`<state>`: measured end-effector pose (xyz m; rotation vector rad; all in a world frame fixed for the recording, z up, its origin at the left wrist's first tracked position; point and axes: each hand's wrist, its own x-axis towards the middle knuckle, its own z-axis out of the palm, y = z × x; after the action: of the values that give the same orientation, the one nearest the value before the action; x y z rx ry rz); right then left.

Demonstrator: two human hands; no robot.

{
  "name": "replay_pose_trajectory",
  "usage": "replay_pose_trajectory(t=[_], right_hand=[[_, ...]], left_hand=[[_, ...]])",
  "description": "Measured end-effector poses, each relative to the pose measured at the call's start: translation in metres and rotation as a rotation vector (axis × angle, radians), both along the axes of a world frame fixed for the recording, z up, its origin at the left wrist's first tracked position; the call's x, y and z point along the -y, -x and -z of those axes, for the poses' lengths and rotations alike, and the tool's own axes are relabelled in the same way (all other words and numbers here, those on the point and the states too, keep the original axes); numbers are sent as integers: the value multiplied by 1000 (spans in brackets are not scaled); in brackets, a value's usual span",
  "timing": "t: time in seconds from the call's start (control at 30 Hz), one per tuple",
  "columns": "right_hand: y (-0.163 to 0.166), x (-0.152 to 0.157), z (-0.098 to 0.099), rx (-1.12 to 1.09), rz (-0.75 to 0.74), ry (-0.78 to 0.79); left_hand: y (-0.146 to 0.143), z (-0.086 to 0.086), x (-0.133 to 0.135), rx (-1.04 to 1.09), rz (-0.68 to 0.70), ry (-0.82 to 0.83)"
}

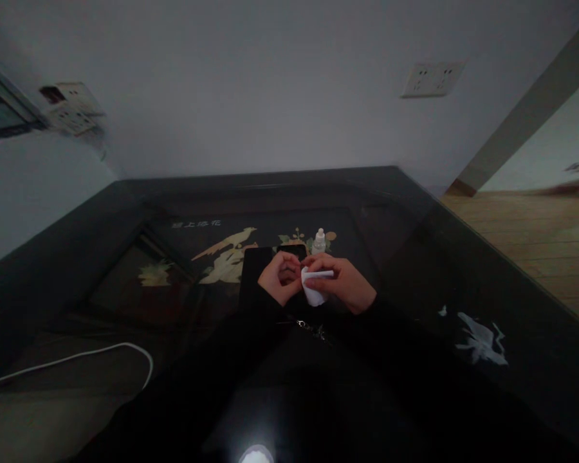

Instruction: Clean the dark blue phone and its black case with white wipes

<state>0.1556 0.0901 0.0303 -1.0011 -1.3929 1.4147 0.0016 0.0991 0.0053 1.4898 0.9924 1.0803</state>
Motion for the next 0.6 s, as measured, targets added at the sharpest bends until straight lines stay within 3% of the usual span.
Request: replay_pose_trajectory(t=[0.1, 0.23, 0.37, 0.6], right_hand=[[-1, -1, 4, -22, 20, 71], [-12, -10, 9, -21, 118, 142], [-20, -19, 15, -48, 200, 176], [-15, -20, 26, -37, 158, 218]], left_hand=[[6, -2, -3, -224, -39, -159], [22, -8, -15, -766, -138, -340], [31, -8, -22, -1369, -184, -309], [19, 1, -16, -1410, -126, -255]])
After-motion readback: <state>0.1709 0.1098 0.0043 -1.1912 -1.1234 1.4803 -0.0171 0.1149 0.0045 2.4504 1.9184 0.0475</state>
